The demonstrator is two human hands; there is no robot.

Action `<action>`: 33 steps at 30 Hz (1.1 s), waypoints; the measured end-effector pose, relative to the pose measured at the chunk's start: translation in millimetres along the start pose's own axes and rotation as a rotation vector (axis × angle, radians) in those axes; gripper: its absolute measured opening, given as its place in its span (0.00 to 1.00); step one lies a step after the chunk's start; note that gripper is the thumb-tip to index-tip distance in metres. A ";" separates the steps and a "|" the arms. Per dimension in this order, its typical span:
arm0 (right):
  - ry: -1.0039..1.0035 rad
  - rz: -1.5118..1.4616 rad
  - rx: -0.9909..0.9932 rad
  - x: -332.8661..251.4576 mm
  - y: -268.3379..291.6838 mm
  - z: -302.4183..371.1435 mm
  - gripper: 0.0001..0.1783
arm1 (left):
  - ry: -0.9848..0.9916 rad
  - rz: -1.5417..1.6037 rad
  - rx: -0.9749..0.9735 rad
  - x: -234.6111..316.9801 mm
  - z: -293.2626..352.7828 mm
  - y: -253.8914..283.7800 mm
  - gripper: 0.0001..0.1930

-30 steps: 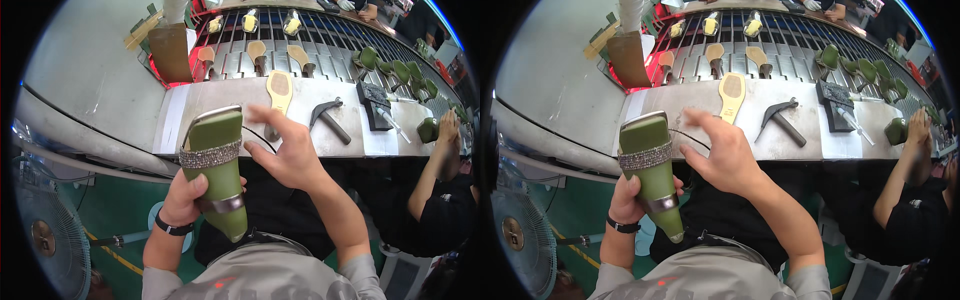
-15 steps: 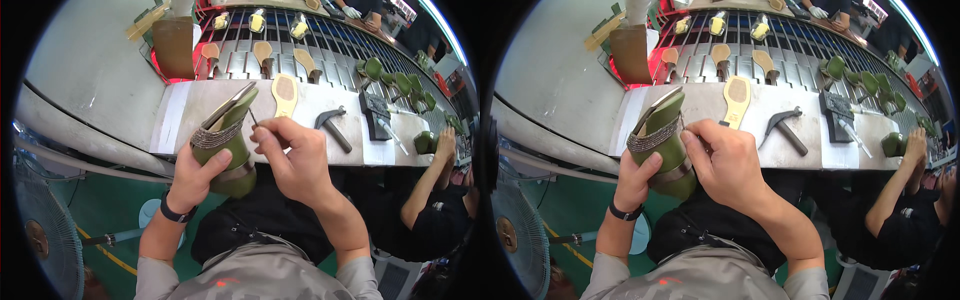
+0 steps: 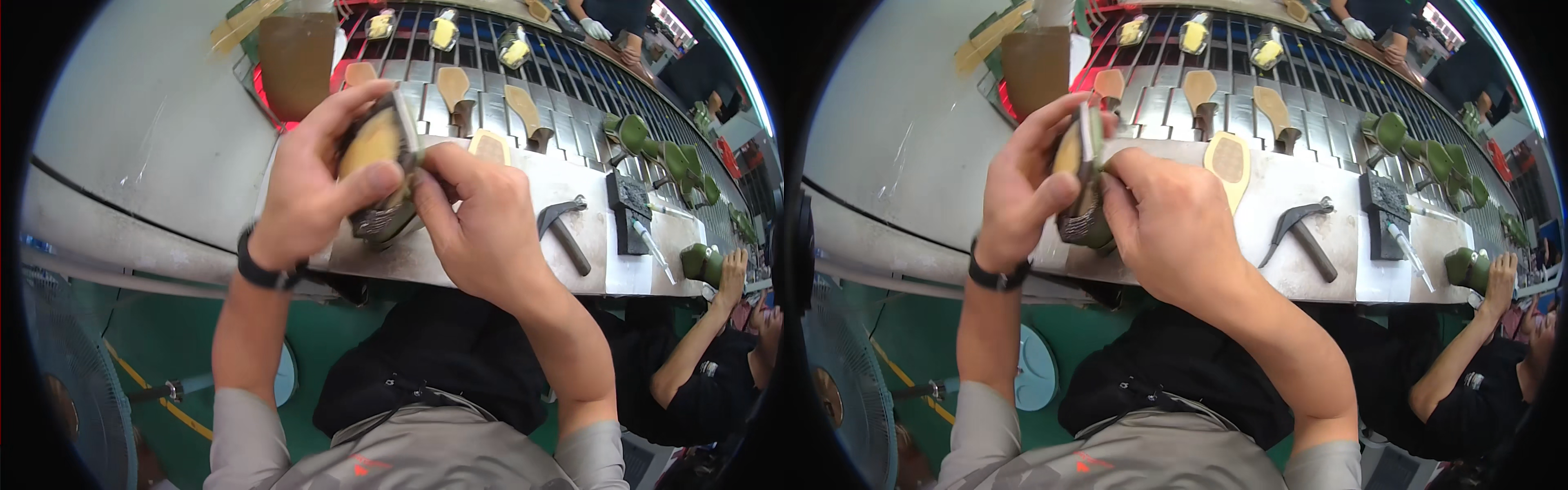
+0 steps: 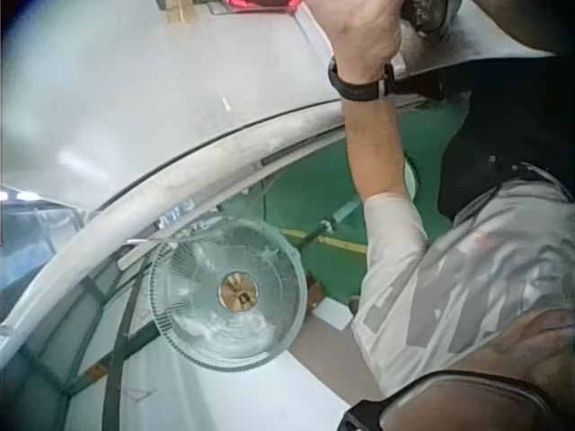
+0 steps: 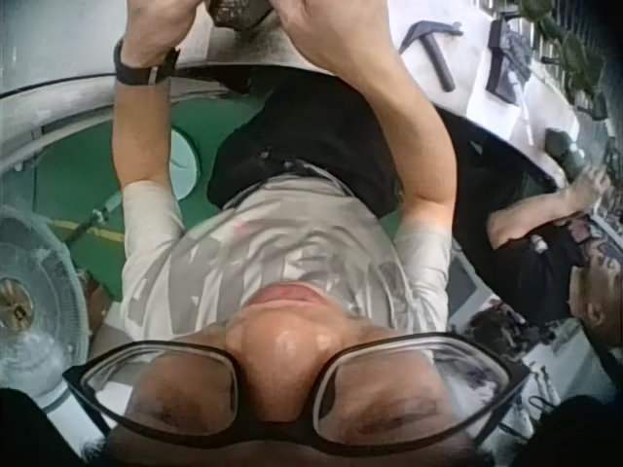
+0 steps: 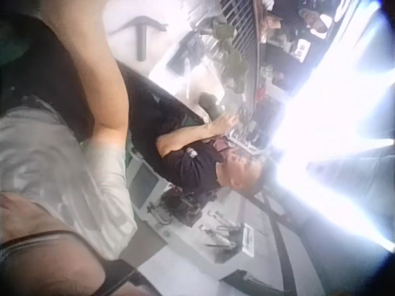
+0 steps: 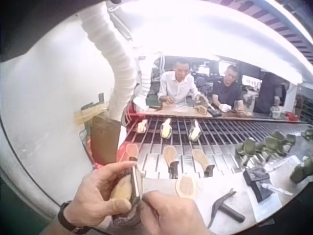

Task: The person assembles high-heeled shoes on shoe lasts by taking shoe lasts and matching outsoles from a conveyor line, pressing the outsoles onto the lasts by hand, and hammering along the edges with a hammer to secure them.

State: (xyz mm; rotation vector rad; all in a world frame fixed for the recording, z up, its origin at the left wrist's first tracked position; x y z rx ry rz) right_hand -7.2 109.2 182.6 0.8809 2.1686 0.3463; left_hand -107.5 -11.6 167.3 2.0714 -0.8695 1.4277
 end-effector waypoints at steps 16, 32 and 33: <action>0.059 0.115 0.121 -15.9 21.3 24.5 0.06 | 0.247 0.039 0.134 -0.1 6.5 -0.8 0.18; 0.196 0.143 0.324 -10.2 34.4 42.0 0.10 | 0.139 0.144 0.188 3.8 14.2 -25.5 0.15; 0.221 0.174 0.334 -12.0 32.8 42.5 0.11 | 0.142 0.146 0.189 2.5 14.5 -26.0 0.15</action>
Point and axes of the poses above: each hand's wrist, its own z-axis away from the middle knuckle, its own y-axis out of the back of the hand, x = y × z, the point moved 8 cm from there along -z, towards the middle knuckle, and after that the axes turned 9 degrees about y, right-handed, at the moved point
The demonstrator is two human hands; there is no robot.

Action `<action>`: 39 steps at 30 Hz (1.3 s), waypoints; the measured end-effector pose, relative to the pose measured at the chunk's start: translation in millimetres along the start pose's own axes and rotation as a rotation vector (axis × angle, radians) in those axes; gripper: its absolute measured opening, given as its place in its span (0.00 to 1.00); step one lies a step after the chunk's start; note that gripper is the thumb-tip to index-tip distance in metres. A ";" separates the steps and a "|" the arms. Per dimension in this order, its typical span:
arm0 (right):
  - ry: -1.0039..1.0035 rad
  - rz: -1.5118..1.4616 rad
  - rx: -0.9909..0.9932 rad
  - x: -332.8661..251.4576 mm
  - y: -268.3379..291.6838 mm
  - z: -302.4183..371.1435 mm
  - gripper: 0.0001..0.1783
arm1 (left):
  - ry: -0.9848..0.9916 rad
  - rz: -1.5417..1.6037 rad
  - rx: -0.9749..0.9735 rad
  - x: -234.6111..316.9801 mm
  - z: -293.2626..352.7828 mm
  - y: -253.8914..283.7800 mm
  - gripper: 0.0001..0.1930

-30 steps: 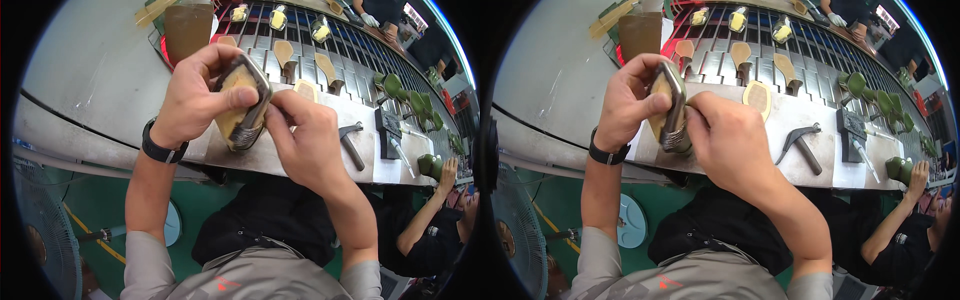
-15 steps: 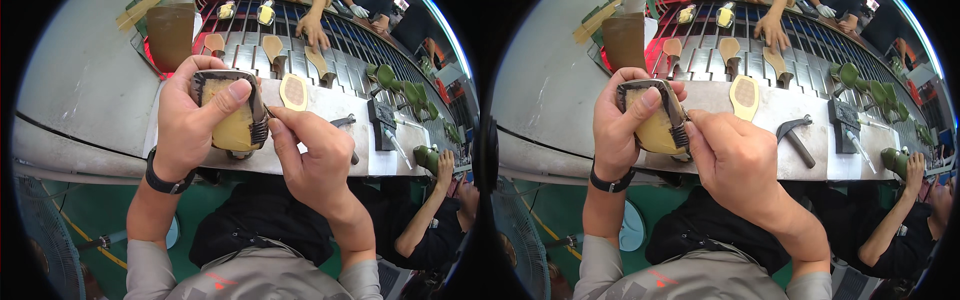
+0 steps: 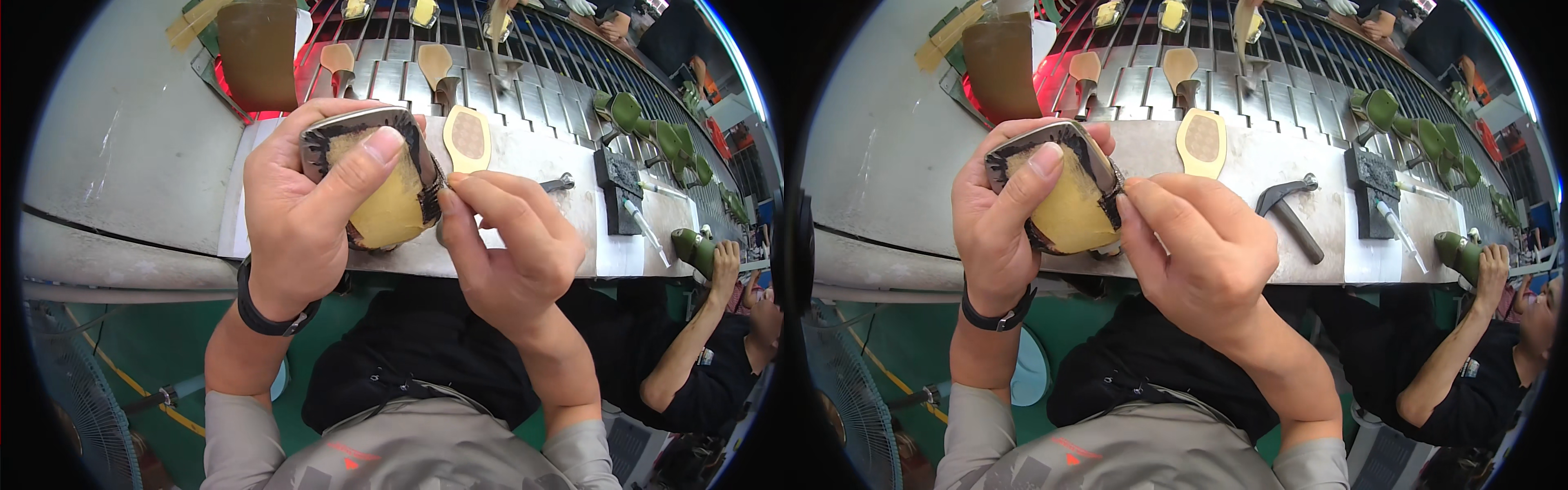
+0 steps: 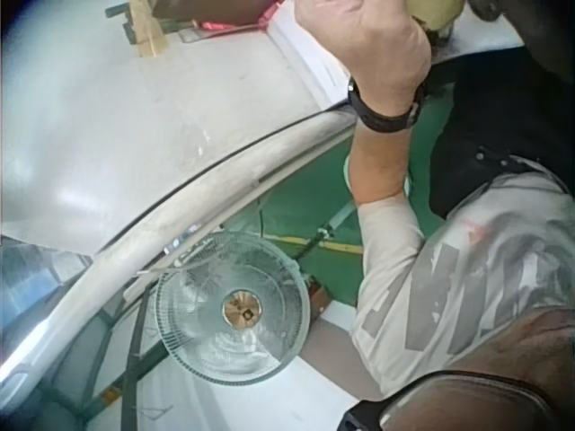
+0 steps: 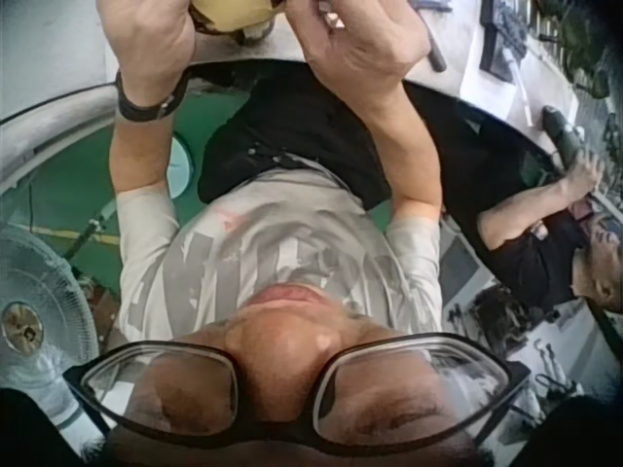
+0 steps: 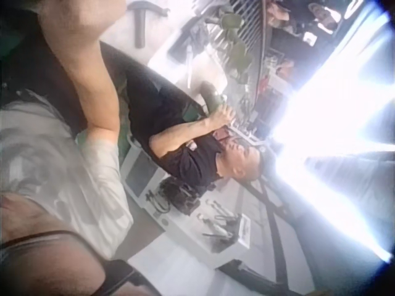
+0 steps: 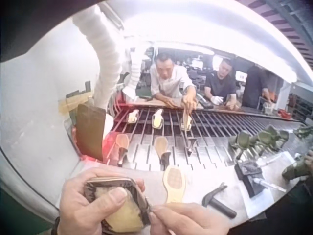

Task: The person assembles high-heeled shoes on shoe lasts by taking shoe lasts and matching outsoles from a conveyor line, pressing the outsoles onto the lasts by hand, and hammering along the edges with a hammer to secure them.

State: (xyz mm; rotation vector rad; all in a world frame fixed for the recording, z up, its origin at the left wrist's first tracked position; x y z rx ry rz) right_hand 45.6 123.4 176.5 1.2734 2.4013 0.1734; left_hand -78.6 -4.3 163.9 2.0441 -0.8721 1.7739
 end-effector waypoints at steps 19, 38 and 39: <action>0.160 0.111 0.014 -12.5 -6.2 -0.2 0.15 | -0.036 -0.032 0.092 4.3 14.4 -1.1 0.16; -0.654 -0.371 0.085 97.9 0.0 41.0 0.18 | 0.077 0.058 -0.020 -6.0 -23.8 40.5 0.23; -0.705 -0.382 0.088 107.9 3.8 54.5 0.22 | 0.068 0.087 -0.086 -8.7 -29.4 40.3 0.23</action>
Point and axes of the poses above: each hand's wrist, its own z-axis away from the middle knuckle, its own y-axis out of the back of the hand, x = y × z, the point moved 8 cm from there along -z, towards the middle knuckle, and after that the axes turned 9 degrees about y, right-handed, at the moved point
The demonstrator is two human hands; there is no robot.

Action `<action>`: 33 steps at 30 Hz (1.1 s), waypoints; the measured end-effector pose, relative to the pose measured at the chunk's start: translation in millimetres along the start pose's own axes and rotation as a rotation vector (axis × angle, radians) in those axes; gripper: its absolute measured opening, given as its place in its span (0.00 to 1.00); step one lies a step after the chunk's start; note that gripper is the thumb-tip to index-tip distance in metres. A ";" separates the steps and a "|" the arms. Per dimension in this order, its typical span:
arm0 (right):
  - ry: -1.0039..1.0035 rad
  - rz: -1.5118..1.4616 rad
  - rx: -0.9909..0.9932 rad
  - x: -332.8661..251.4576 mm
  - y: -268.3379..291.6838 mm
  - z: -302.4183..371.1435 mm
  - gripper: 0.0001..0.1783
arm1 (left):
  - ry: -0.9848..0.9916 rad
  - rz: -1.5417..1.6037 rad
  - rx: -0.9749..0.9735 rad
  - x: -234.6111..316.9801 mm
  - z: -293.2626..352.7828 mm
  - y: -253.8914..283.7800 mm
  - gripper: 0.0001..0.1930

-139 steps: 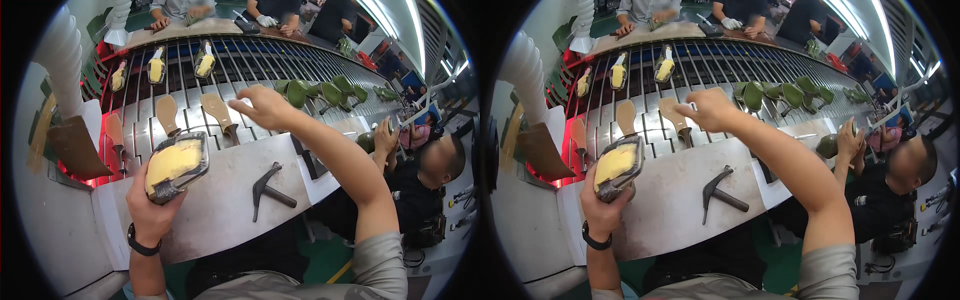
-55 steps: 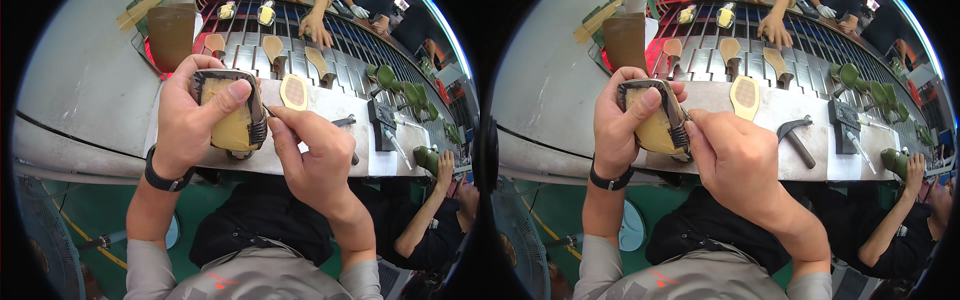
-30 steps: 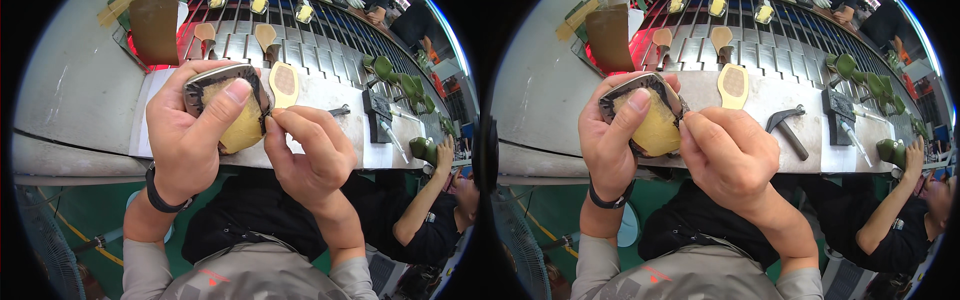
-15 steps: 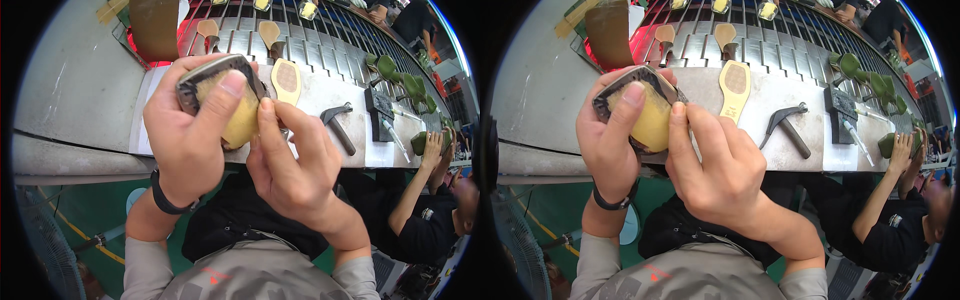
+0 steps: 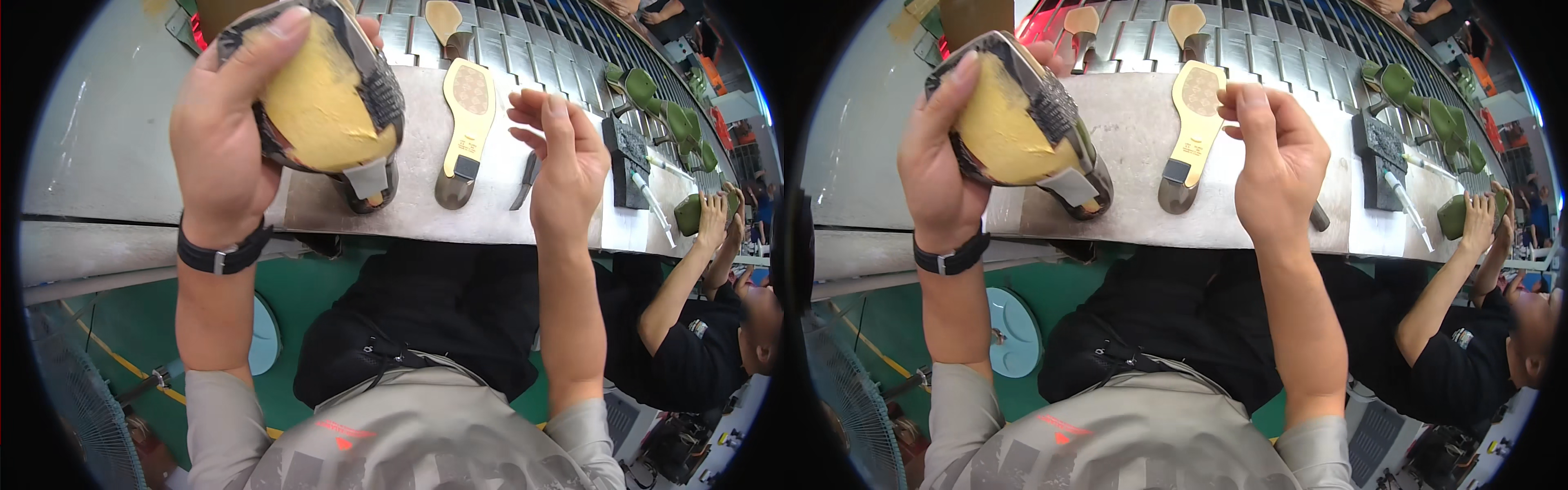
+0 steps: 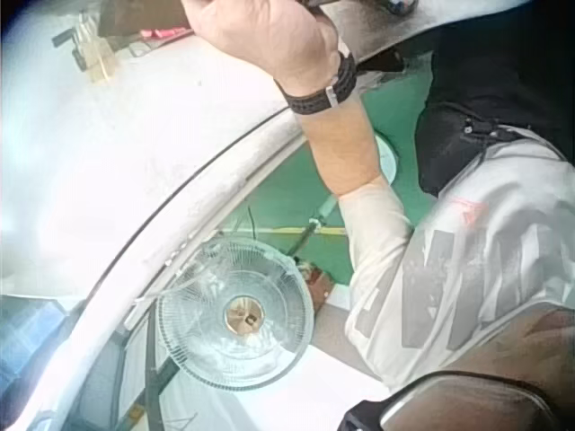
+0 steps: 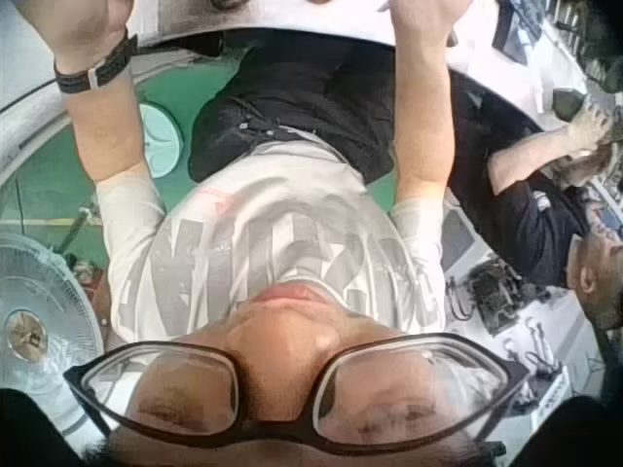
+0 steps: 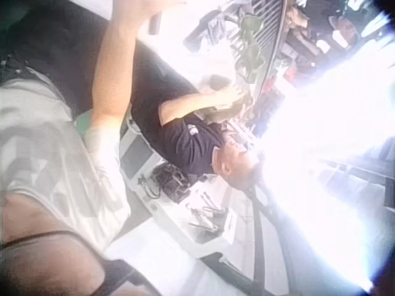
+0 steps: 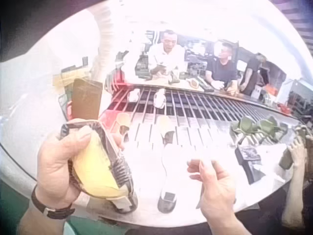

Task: The person assembles high-heeled shoes on shoe lasts by taking shoe lasts and matching outsoles from a conveyor line, pressing the outsoles onto the lasts by hand, and hammering along the edges with a hammer to secure them.

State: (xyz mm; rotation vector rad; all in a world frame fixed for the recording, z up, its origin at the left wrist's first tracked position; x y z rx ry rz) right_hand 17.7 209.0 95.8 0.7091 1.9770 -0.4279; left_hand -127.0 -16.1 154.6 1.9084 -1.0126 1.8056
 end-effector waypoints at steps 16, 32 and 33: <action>-0.467 -0.308 -0.128 70.7 -40.3 39.2 0.30 | -0.028 0.337 0.049 -16.2 -12.7 11.7 0.22; -0.112 0.341 -0.096 5.4 60.5 162.9 0.13 | 0.070 0.413 -0.069 -18.1 -16.3 46.0 0.25; -0.204 0.200 -0.036 10.0 76.7 188.6 0.14 | 0.067 0.398 -0.072 -16.5 -14.9 41.9 0.26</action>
Point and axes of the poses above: each hand's wrist, its own z-axis away from the middle knuckle, its own y-axis out of the back of the hand, x = y × z, the point moved 8 cm from there along -z, towards the middle knuckle, and after that the axes turned 9 degrees about y, right-handed, at the moved point
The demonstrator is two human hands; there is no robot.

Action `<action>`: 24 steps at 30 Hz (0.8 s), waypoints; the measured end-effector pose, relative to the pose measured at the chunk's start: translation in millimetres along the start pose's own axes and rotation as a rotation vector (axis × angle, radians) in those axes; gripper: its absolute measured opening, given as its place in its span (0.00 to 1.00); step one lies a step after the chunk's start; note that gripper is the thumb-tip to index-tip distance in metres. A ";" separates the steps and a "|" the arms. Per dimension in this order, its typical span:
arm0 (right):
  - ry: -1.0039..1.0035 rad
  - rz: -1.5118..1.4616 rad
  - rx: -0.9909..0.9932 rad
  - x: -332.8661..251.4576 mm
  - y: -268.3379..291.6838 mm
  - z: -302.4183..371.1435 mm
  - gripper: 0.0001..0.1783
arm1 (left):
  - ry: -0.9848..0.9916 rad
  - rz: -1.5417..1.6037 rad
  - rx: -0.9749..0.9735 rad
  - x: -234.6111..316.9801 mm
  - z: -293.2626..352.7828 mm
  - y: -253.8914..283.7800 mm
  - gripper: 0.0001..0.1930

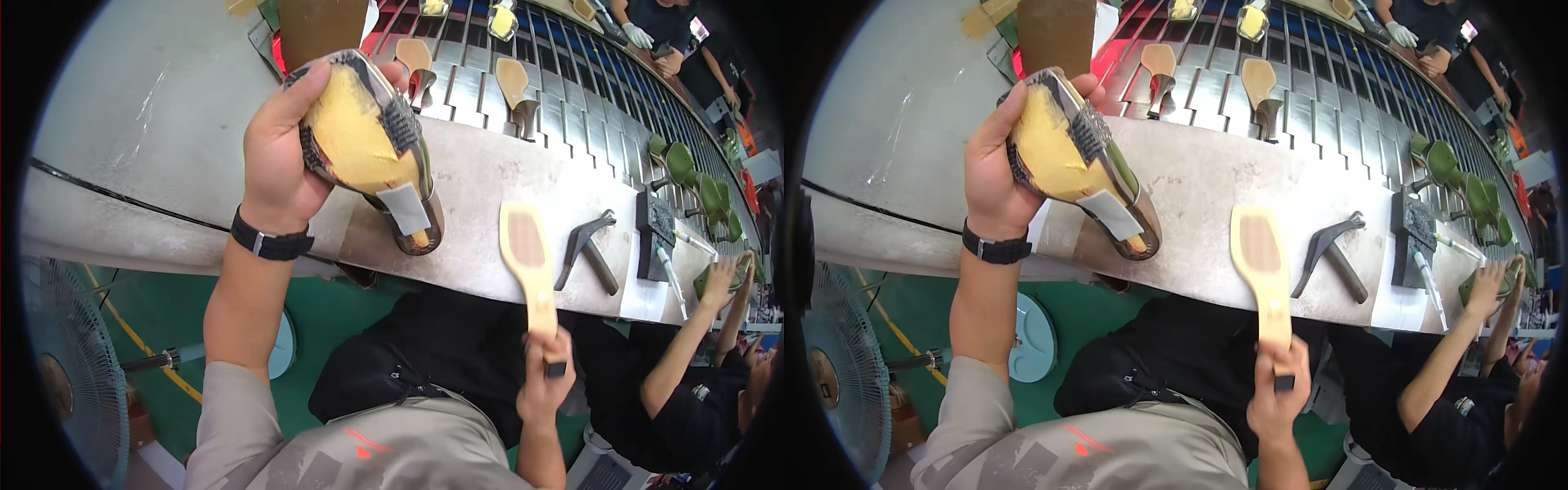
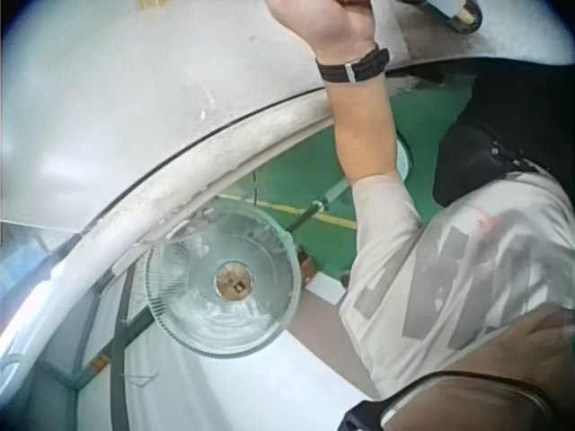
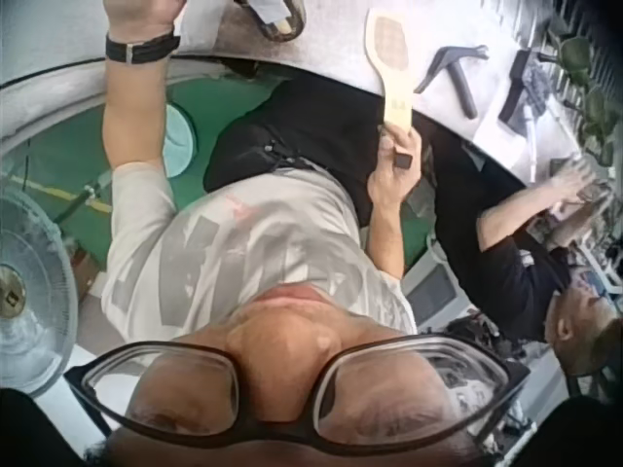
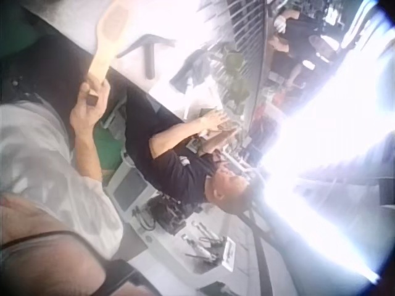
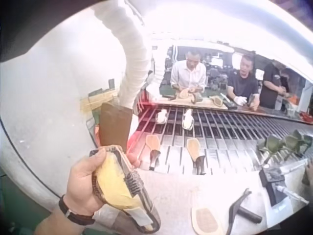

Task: The person assembles high-heeled shoes on shoe lasts by taking shoe lasts and matching outsoles from a conveyor line, pressing the outsoles onto the lasts by hand, and hammering along the edges with a hammer to secure them.

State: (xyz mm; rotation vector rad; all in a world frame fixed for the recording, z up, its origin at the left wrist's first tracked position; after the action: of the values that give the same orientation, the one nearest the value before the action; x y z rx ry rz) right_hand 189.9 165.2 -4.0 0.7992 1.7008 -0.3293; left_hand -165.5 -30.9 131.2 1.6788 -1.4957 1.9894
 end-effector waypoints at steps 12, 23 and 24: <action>-0.530 -0.723 -0.224 38.1 -57.8 -20.7 0.23 | 0.105 -0.144 -0.085 -50.2 -7.3 -93.4 0.22; 0.199 -0.367 -0.123 -103.7 -73.3 -170.2 0.21 | -0.018 -0.232 -0.072 -57.1 0.7 -119.4 0.23; 0.265 -0.393 -0.101 -107.8 -74.0 -175.0 0.19 | -0.029 -0.234 -0.062 -57.4 -4.1 -114.3 0.23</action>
State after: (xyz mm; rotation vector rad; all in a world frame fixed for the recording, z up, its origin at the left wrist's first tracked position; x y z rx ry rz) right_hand 21.2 180.4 133.9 0.4429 2.1096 -0.4148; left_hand -73.3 55.4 151.6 1.7721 -1.2876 1.7884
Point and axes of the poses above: each hand's wrist, its own z-axis away from the middle knuckle, its own y-axis out of the back of the hand, x = y × z, the point moved 8 cm from there along -z, towards the middle knuckle, and after that the axes turned 9 degrees about y, right-handed, at the moved point
